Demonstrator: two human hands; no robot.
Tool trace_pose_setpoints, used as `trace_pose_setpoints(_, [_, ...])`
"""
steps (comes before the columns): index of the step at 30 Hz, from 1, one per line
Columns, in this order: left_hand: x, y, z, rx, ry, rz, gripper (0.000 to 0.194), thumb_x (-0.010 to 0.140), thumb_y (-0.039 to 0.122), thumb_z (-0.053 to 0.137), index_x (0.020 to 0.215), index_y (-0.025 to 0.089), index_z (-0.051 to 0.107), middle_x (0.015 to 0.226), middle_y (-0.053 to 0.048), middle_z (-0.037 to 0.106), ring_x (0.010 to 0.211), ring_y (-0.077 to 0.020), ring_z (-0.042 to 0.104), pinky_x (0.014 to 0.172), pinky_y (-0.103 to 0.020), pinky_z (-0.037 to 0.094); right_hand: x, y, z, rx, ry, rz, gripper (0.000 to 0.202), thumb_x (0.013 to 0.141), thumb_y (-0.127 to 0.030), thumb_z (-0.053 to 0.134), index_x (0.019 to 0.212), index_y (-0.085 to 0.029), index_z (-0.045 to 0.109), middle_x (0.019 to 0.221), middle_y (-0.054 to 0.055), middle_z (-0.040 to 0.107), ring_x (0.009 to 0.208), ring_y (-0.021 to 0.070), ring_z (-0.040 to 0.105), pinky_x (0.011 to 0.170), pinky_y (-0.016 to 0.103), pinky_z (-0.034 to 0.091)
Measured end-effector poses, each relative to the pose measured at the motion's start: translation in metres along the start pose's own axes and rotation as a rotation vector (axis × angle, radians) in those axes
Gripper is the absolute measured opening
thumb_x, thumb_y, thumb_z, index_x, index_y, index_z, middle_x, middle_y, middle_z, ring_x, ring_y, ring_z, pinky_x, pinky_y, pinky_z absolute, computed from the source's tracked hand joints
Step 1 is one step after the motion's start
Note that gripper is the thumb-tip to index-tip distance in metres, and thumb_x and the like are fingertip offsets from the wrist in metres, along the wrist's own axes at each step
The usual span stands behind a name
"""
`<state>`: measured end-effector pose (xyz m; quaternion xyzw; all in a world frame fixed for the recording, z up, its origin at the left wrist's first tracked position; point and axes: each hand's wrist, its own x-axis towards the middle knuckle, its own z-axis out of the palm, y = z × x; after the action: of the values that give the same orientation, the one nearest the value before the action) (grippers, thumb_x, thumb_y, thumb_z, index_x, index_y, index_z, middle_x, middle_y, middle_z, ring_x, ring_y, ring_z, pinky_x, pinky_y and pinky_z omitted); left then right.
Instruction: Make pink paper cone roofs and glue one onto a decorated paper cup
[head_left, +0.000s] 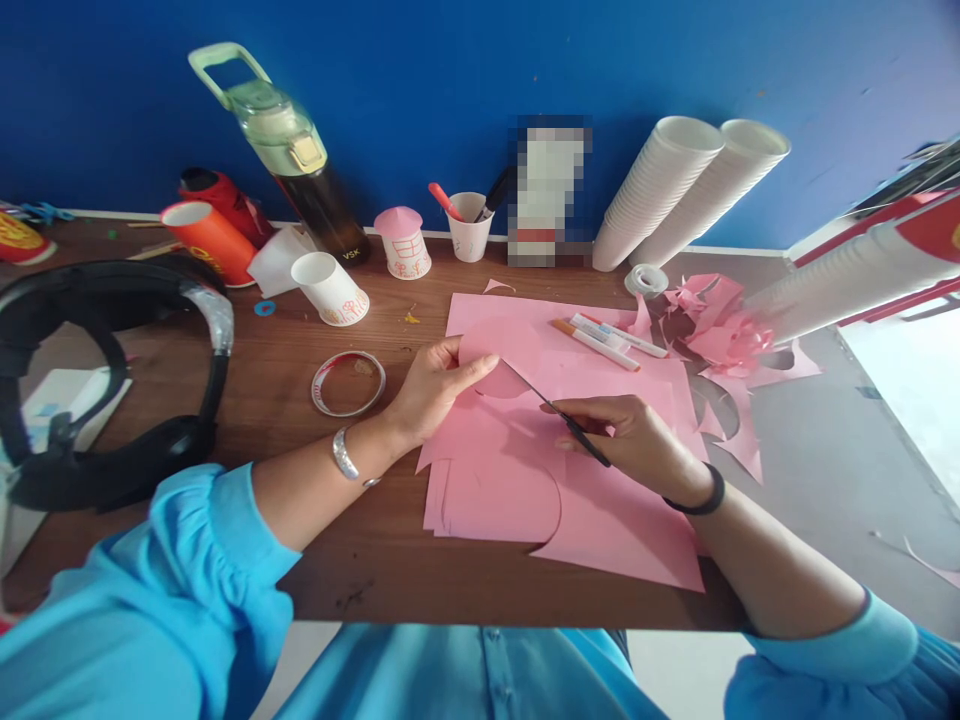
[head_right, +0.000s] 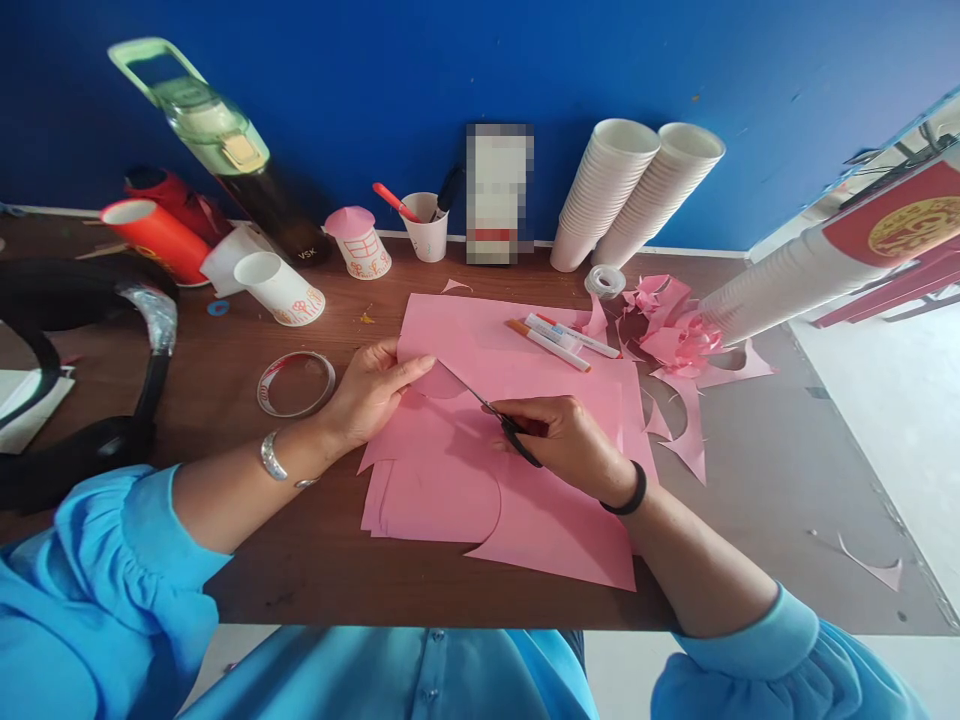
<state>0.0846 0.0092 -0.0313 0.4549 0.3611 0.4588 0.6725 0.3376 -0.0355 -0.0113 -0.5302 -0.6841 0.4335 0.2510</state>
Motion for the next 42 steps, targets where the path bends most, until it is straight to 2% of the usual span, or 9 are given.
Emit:
trace_pose_setpoints(17, [0.000, 0.001, 0.000, 0.014, -0.006, -0.003, 0.017, 0.086, 0.036, 0.078, 0.084, 0.019, 0.074, 0.083, -0.001, 0.069, 0.076, -0.0150, 0.063, 0.070, -0.027, 0.049, -0.001, -0.002, -0.001, -0.004, 0.001, -0.015, 0.036, 0.079, -0.034, 0.073, 0.110, -0.018, 0.083, 0.098, 0.008, 0.083, 0.074, 0.0193, 0.074, 0.061, 0.027, 0.062])
trace_pose_setpoints(25, [0.000, 0.005, 0.002, 0.021, 0.012, 0.005, 0.020, 0.084, 0.038, 0.079, 0.087, 0.019, 0.076, 0.085, -0.002, 0.073, 0.079, -0.0175, 0.067, 0.074, -0.029, 0.053, -0.002, -0.001, -0.004, -0.057, 0.000, -0.013, 0.036, 0.080, -0.034, 0.072, 0.111, -0.018, 0.083, 0.096, 0.007, 0.083, 0.069, 0.0178, 0.071, 0.060, 0.027, 0.060])
trace_pose_setpoints(28, [0.000, 0.006, 0.003, -0.017, 0.073, -0.014, 0.024, 0.083, 0.040, 0.080, 0.091, 0.017, 0.077, 0.085, -0.004, 0.075, 0.078, -0.0187, 0.069, 0.071, -0.029, 0.053, -0.002, 0.001, -0.008, -0.201, 0.077, -0.056, 0.031, 0.082, -0.028, 0.069, 0.109, -0.018, 0.082, 0.087, 0.006, 0.082, 0.065, 0.0168, 0.071, 0.058, 0.026, 0.056])
trace_pose_setpoints(31, [0.001, 0.006, 0.004, -0.063, 0.090, -0.028, 0.027, 0.079, 0.040, 0.082, 0.091, 0.017, 0.078, 0.083, -0.004, 0.075, 0.073, -0.0176, 0.068, 0.068, -0.028, 0.053, -0.002, 0.005, -0.009, -0.507, 0.215, -0.145, 0.029, 0.082, -0.020, 0.066, 0.108, -0.020, 0.078, 0.074, 0.002, 0.078, 0.062, 0.0174, 0.070, 0.057, 0.027, 0.052])
trace_pose_setpoints(35, [0.001, 0.006, 0.004, -0.083, 0.085, -0.011, 0.025, 0.078, 0.039, 0.083, 0.089, 0.017, 0.077, 0.080, -0.003, 0.074, 0.071, -0.0159, 0.066, 0.068, -0.027, 0.052, -0.002, 0.010, -0.007, -0.813, 0.372, -0.278, 0.023, 0.085, -0.019, 0.064, 0.106, -0.019, 0.070, 0.082, 0.006, 0.079, 0.070, 0.0214, 0.074, 0.055, 0.028, 0.047])
trace_pose_setpoints(39, [0.001, 0.009, 0.006, -0.067, 0.128, -0.019, 0.024, 0.075, 0.038, 0.085, 0.080, 0.017, 0.075, 0.073, -0.001, 0.071, 0.063, -0.0142, 0.062, 0.060, -0.025, 0.048, -0.003, 0.008, -0.012, -0.909, 0.357, -0.331, 0.025, 0.089, -0.016, 0.059, 0.113, -0.019, 0.065, 0.107, 0.012, 0.079, 0.094, 0.0263, 0.075, 0.062, 0.030, 0.050])
trace_pose_setpoints(42, [0.001, 0.009, 0.007, -0.075, 0.137, 0.046, 0.021, 0.076, 0.036, 0.084, 0.084, 0.019, 0.076, 0.079, -0.001, 0.074, 0.070, -0.0153, 0.066, 0.066, -0.026, 0.050, -0.005, 0.003, -0.020, -0.918, 0.302, -0.284, 0.032, 0.089, -0.017, 0.059, 0.121, -0.020, 0.063, 0.116, 0.013, 0.077, 0.101, 0.0282, 0.074, 0.064, 0.033, 0.053])
